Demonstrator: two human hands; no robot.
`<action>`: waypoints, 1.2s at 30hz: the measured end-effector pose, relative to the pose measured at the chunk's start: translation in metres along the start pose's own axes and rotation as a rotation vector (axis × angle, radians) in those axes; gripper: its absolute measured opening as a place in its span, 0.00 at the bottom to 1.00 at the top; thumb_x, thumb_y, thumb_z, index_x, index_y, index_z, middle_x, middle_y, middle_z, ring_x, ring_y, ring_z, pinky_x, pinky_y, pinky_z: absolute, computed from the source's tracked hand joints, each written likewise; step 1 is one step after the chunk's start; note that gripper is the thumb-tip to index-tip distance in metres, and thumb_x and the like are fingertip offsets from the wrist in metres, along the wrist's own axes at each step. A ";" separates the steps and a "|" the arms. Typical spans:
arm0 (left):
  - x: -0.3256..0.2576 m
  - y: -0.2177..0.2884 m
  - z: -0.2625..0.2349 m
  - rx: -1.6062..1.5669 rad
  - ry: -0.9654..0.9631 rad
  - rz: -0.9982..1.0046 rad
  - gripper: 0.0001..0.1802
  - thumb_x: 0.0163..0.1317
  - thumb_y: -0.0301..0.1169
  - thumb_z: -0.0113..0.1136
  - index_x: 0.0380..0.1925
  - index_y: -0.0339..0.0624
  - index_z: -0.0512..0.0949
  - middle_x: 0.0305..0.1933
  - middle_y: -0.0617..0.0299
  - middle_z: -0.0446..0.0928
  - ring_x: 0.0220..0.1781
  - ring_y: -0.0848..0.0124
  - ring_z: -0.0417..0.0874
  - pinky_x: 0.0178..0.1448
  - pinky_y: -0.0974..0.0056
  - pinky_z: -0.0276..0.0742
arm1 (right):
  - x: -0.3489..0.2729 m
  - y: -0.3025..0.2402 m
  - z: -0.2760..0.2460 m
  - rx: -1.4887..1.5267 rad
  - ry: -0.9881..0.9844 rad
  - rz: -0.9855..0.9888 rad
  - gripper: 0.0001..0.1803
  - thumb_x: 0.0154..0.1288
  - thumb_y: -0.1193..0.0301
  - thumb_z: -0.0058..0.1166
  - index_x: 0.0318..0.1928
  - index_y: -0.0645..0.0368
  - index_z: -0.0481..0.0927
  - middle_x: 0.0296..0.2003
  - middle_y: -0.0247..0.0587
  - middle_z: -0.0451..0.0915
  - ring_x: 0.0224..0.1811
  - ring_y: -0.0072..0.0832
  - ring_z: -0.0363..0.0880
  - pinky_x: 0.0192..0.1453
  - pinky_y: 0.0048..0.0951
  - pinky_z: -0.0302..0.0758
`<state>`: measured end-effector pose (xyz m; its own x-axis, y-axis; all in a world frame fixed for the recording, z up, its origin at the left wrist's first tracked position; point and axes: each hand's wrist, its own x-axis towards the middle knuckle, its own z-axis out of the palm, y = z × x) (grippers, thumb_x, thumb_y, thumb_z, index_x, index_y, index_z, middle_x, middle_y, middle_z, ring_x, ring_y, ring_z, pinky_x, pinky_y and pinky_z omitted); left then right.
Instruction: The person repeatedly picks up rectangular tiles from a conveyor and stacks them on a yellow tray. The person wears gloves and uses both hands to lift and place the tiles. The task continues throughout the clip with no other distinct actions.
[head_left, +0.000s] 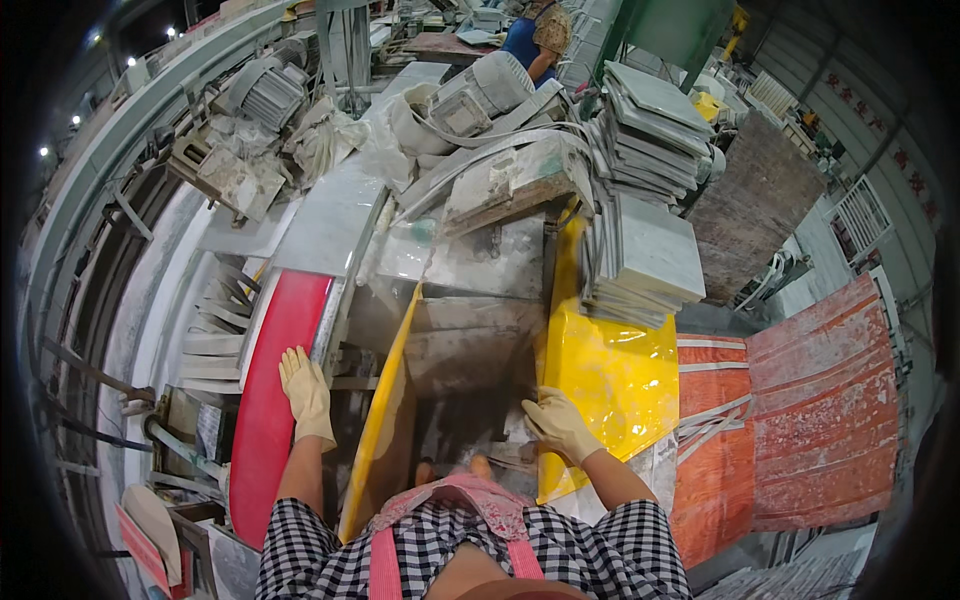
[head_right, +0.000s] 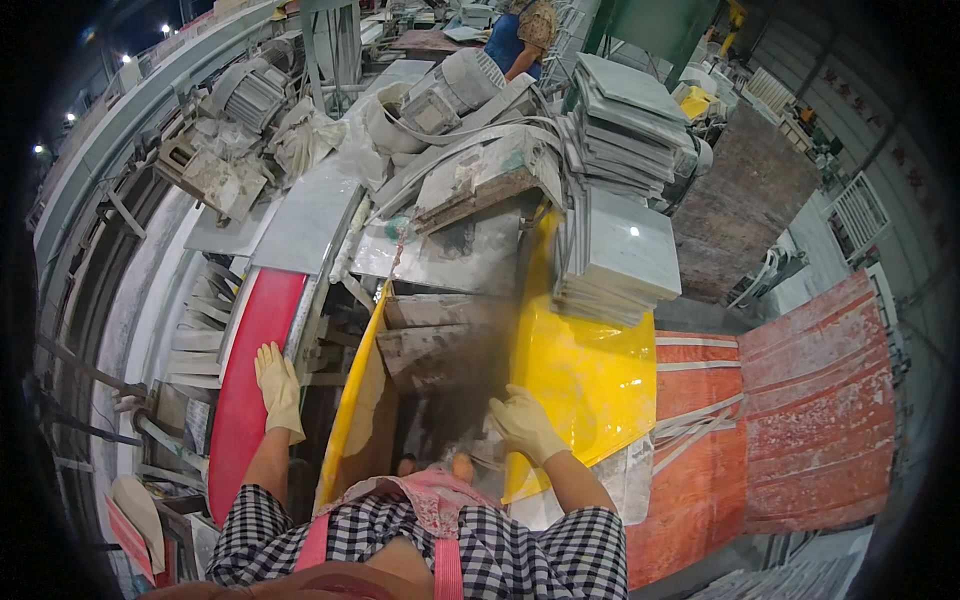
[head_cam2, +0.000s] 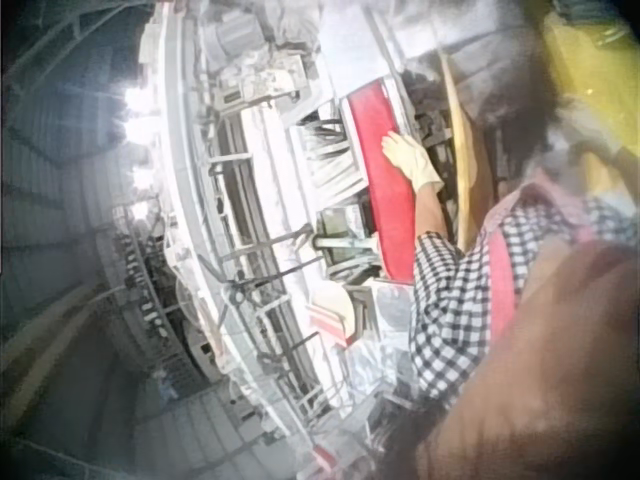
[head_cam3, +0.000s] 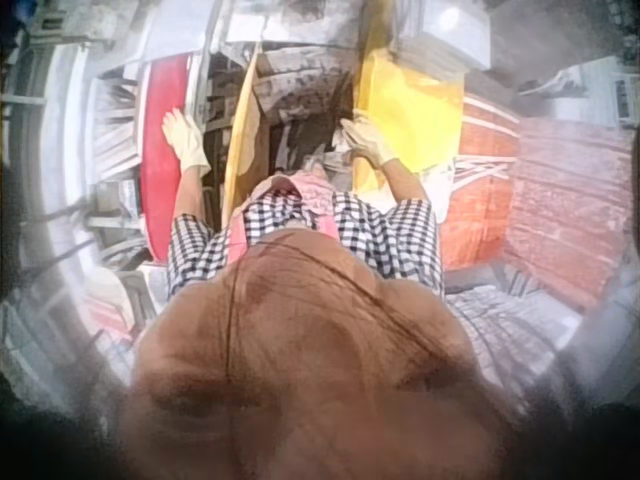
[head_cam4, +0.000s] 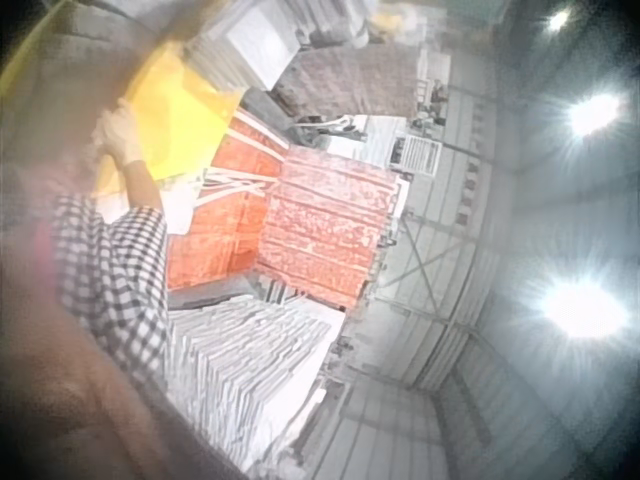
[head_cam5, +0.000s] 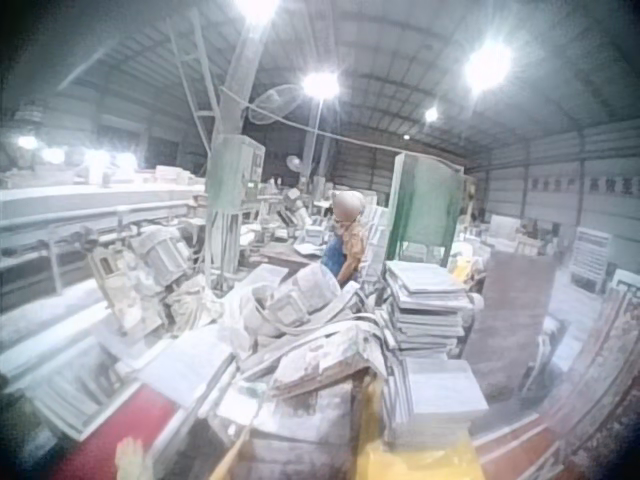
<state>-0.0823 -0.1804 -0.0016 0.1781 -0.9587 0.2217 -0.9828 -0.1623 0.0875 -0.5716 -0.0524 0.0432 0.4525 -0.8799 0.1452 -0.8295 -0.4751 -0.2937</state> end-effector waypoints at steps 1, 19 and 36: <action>0.000 -0.001 0.001 0.002 -0.004 -0.001 0.29 0.75 0.37 0.47 0.71 0.31 0.65 0.74 0.39 0.67 0.78 0.48 0.63 0.83 0.50 0.51 | -0.001 0.000 0.000 0.011 -0.003 -0.004 0.13 0.61 0.66 0.58 0.41 0.62 0.80 0.26 0.49 0.83 0.37 0.46 0.84 0.72 0.46 0.69; 0.002 -0.001 0.000 -0.042 -0.040 -0.013 0.29 0.75 0.36 0.48 0.70 0.29 0.66 0.73 0.37 0.67 0.78 0.47 0.64 0.83 0.50 0.51 | 0.004 -0.002 -0.006 -0.090 -0.080 -0.025 0.10 0.68 0.67 0.54 0.42 0.61 0.80 0.24 0.48 0.81 0.35 0.45 0.83 0.69 0.45 0.71; -0.001 -0.001 0.003 0.017 -0.017 0.014 0.29 0.76 0.36 0.45 0.71 0.31 0.65 0.75 0.42 0.67 0.79 0.50 0.63 0.84 0.51 0.50 | 0.004 -0.001 -0.009 -0.089 -0.165 -0.021 0.20 0.69 0.61 0.53 0.21 0.56 0.82 0.24 0.47 0.83 0.36 0.44 0.84 0.72 0.45 0.69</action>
<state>-0.0820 -0.1803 -0.0048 0.1640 -0.9646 0.2066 -0.9859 -0.1529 0.0684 -0.5716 -0.0553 0.0524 0.5112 -0.8594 -0.0083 -0.8418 -0.4987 -0.2067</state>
